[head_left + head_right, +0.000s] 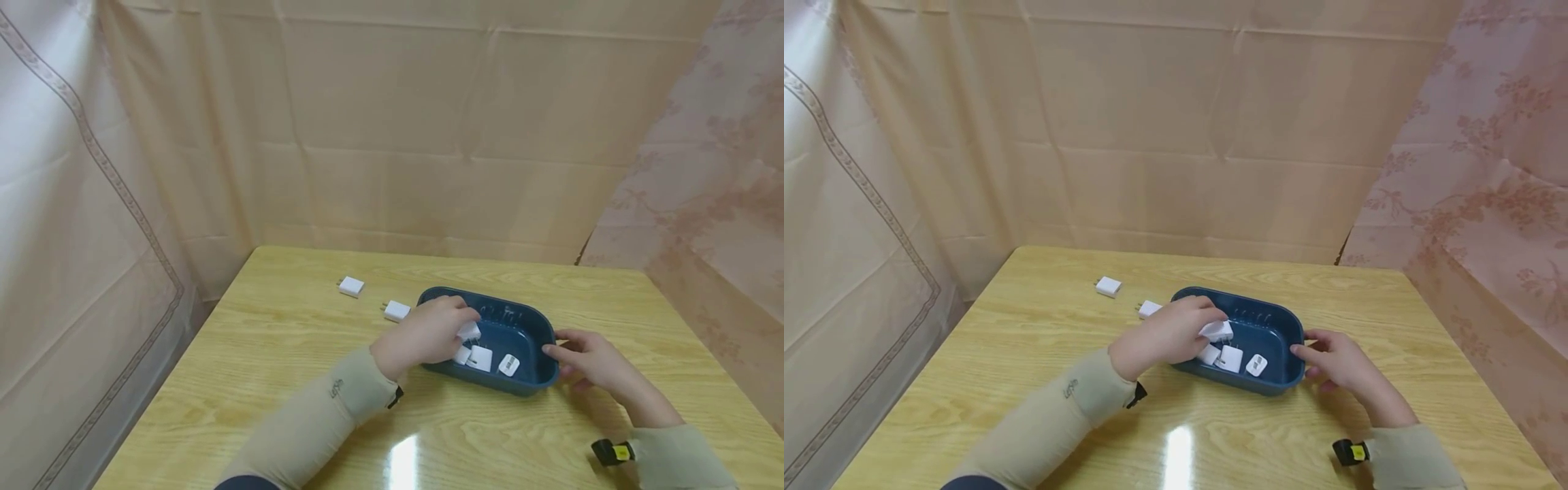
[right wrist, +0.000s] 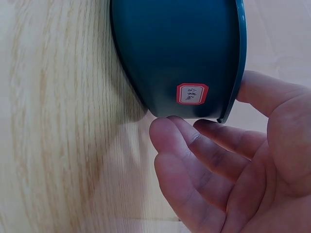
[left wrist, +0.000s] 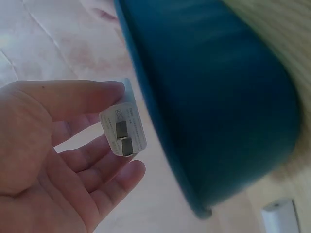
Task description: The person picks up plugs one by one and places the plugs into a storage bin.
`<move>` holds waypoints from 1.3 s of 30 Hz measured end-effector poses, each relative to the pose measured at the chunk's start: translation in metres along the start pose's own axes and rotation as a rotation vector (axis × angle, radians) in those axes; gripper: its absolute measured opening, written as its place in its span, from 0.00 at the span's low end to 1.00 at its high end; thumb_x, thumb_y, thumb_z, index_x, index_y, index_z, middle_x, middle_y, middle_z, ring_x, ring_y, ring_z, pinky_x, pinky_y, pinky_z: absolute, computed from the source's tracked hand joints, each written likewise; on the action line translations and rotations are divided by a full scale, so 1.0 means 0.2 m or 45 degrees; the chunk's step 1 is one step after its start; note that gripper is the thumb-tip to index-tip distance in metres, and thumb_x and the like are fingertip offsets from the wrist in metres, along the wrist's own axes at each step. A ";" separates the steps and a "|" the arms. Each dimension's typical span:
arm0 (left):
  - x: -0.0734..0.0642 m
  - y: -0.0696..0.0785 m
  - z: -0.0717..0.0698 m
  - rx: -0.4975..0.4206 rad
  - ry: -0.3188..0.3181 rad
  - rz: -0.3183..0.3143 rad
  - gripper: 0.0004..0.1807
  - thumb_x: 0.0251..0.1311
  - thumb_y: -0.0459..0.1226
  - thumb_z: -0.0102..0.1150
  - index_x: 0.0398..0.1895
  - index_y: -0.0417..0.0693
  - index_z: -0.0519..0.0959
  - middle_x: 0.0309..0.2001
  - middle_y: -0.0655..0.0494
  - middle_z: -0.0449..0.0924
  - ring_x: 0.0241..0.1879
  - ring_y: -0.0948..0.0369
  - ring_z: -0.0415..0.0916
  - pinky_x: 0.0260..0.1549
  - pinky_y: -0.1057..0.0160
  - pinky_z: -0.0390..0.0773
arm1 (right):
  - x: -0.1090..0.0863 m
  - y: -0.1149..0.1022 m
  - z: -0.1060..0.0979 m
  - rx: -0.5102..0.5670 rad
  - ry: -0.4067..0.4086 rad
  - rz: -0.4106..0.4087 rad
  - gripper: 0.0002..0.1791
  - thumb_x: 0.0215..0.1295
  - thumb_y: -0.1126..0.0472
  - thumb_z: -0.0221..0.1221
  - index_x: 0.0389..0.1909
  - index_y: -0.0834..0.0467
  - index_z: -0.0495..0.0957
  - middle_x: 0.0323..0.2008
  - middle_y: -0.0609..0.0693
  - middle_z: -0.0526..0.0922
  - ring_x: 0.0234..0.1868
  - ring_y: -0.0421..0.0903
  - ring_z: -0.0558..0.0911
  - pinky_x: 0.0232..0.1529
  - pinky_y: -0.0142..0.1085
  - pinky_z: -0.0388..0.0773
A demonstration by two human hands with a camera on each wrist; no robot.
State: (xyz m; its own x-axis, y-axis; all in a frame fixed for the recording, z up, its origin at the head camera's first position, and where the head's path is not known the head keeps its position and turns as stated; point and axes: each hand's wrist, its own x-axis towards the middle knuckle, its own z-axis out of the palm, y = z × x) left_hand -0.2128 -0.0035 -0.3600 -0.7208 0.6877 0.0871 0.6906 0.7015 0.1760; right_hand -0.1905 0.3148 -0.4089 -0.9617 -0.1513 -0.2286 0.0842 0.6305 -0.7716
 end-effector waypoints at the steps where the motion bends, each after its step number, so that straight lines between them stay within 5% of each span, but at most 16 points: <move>1: 0.00 0.01 0.01 0.001 -0.002 0.004 0.24 0.65 0.38 0.67 0.64 0.55 0.79 0.57 0.57 0.78 0.54 0.61 0.74 0.55 0.62 0.77 | 0.00 0.00 0.00 -0.002 0.001 -0.001 0.38 0.73 0.49 0.61 0.69 0.74 0.63 0.47 0.63 0.84 0.35 0.53 0.85 0.29 0.47 0.85; 29: 0.03 0.10 0.10 0.096 -0.034 0.133 0.17 0.65 0.38 0.68 0.57 0.58 0.84 0.52 0.61 0.82 0.51 0.64 0.78 0.52 0.66 0.77 | 0.00 -0.01 -0.01 -0.040 0.001 0.023 0.38 0.73 0.48 0.61 0.69 0.74 0.64 0.46 0.61 0.84 0.35 0.51 0.84 0.30 0.47 0.86; 39: 0.04 0.09 0.09 0.127 0.048 0.175 0.15 0.66 0.38 0.66 0.55 0.55 0.85 0.49 0.60 0.83 0.46 0.65 0.79 0.48 0.67 0.78 | 0.00 -0.01 -0.01 -0.045 -0.002 0.012 0.40 0.72 0.46 0.62 0.69 0.73 0.64 0.46 0.61 0.83 0.34 0.52 0.83 0.30 0.46 0.86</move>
State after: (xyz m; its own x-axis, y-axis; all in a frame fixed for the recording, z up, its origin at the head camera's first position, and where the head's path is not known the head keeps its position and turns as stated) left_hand -0.2045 0.0187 -0.3745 -0.6194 0.7724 0.1405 0.7841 0.6175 0.0621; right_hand -0.1913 0.3143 -0.4059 -0.9604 -0.1468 -0.2368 0.0839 0.6582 -0.7481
